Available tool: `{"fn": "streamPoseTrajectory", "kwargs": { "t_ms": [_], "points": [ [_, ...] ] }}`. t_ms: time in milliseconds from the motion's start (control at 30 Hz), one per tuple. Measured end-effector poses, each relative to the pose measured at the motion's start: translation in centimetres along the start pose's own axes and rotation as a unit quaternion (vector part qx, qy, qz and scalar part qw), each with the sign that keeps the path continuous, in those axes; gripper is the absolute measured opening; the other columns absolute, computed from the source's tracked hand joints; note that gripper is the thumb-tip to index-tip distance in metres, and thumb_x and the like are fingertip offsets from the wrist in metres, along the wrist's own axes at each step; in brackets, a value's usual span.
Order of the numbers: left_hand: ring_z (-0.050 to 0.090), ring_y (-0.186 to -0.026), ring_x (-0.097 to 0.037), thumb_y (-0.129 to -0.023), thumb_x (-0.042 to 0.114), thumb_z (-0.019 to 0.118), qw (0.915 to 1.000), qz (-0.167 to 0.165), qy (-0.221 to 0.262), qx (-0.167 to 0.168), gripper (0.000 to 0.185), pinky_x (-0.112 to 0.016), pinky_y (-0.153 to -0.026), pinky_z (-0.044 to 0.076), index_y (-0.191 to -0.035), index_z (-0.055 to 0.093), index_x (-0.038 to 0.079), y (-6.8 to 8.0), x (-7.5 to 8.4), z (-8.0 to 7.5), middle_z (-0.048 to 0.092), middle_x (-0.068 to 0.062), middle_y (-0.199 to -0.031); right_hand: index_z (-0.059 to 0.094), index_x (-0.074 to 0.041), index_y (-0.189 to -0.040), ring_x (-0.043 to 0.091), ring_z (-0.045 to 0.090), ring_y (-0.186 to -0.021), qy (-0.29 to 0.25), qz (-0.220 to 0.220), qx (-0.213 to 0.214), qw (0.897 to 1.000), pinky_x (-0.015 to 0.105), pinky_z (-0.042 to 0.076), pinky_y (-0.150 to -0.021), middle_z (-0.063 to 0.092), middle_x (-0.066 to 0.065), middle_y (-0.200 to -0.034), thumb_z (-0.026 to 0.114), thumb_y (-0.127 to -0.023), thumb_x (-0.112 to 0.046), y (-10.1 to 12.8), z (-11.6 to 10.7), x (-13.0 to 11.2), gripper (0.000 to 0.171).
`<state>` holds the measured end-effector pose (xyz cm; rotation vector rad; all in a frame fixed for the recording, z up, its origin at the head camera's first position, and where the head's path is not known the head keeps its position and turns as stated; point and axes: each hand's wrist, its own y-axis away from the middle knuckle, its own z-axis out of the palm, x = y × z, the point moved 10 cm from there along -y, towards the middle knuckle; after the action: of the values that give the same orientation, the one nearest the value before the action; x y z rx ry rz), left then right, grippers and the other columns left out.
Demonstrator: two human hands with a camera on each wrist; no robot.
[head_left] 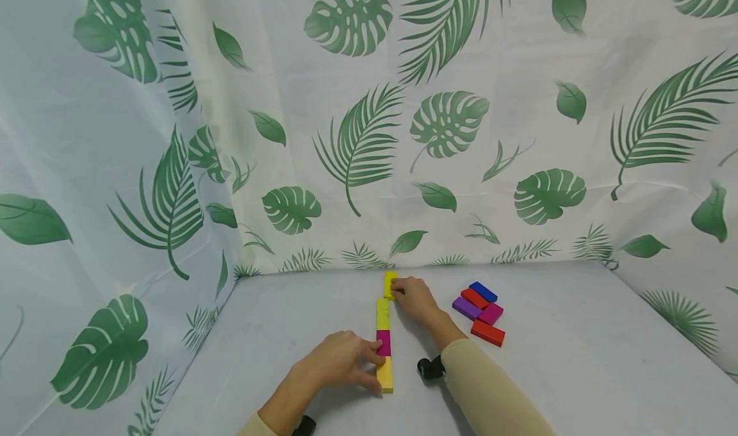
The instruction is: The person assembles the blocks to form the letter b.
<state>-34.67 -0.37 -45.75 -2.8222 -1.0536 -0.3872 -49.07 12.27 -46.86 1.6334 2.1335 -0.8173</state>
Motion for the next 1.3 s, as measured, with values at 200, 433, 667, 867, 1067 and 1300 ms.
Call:
{"fn": "streamPoseTrajectory", "kwargs": {
  "t_ms": [200,433,667,867,1067,1300],
  "points": [
    [0.057,-0.116,-0.006,-0.067,0.064,0.074,1.0000,-0.002,0.000,0.001,0.055,-0.036,-0.095,0.048,-0.113,0.071,0.034,0.0,0.1,0.0,0.061,0.009,-0.126,0.071,-0.005,-0.113,0.031,0.056,-0.120,-0.002,0.002,-0.007,1.000,0.047,0.043,-0.101,0.064,0.009,-0.126,0.065,-0.092,-0.011,0.0,0.1,-0.3,0.023],
    [0.057,-0.117,-0.007,-0.067,0.064,0.073,1.0000,0.000,-0.002,0.003,0.055,-0.037,-0.095,0.048,-0.113,0.071,0.034,0.0,0.1,-0.1,0.060,0.010,-0.127,0.070,-0.004,-0.115,0.033,0.055,-0.120,-0.002,-0.011,-0.001,1.000,0.049,0.043,-0.101,0.063,0.011,-0.127,0.064,-0.092,-0.010,0.1,0.2,-0.7,0.025],
    [0.057,-0.116,-0.007,-0.068,0.064,0.072,0.9999,0.009,-0.008,0.007,0.054,-0.037,-0.095,0.048,-0.113,0.071,0.034,0.0,0.1,0.0,0.060,0.010,-0.127,0.070,-0.005,-0.115,0.032,0.056,-0.119,-0.004,-0.012,0.001,1.000,0.048,0.044,-0.100,0.064,0.010,-0.126,0.064,-0.092,-0.010,0.1,0.4,-0.9,0.025],
    [0.057,-0.116,-0.007,-0.069,0.064,0.072,1.0000,0.008,-0.005,0.003,0.053,-0.036,-0.095,0.048,-0.113,0.071,0.034,0.0,0.1,0.1,0.060,0.010,-0.127,0.071,-0.005,-0.115,0.032,0.057,-0.119,-0.004,-0.016,0.000,1.000,0.047,0.044,-0.099,0.064,0.010,-0.125,0.064,-0.092,-0.011,0.0,0.6,-1.0,0.024],
    [0.056,-0.118,-0.007,-0.069,0.064,0.073,1.0000,0.005,-0.001,0.001,0.054,-0.036,-0.095,0.048,-0.114,0.071,0.033,0.0,0.1,0.0,0.061,0.009,-0.127,0.071,-0.005,-0.114,0.032,0.056,-0.119,-0.005,-0.025,0.004,1.000,0.047,0.044,-0.099,0.064,0.010,-0.125,0.064,-0.092,-0.011,0.0,0.6,-1.2,0.024],
    [0.056,-0.118,-0.009,-0.069,0.063,0.074,1.0000,0.001,0.000,0.002,0.053,-0.038,-0.096,0.047,-0.112,0.072,0.033,0.0,0.1,0.0,0.060,0.009,-0.128,0.071,-0.005,-0.114,0.032,0.056,-0.120,-0.014,-0.027,0.003,1.000,0.047,0.044,-0.099,0.064,0.010,-0.126,0.064,-0.092,-0.010,0.0,0.6,-1.3,0.024]
  ]
}}
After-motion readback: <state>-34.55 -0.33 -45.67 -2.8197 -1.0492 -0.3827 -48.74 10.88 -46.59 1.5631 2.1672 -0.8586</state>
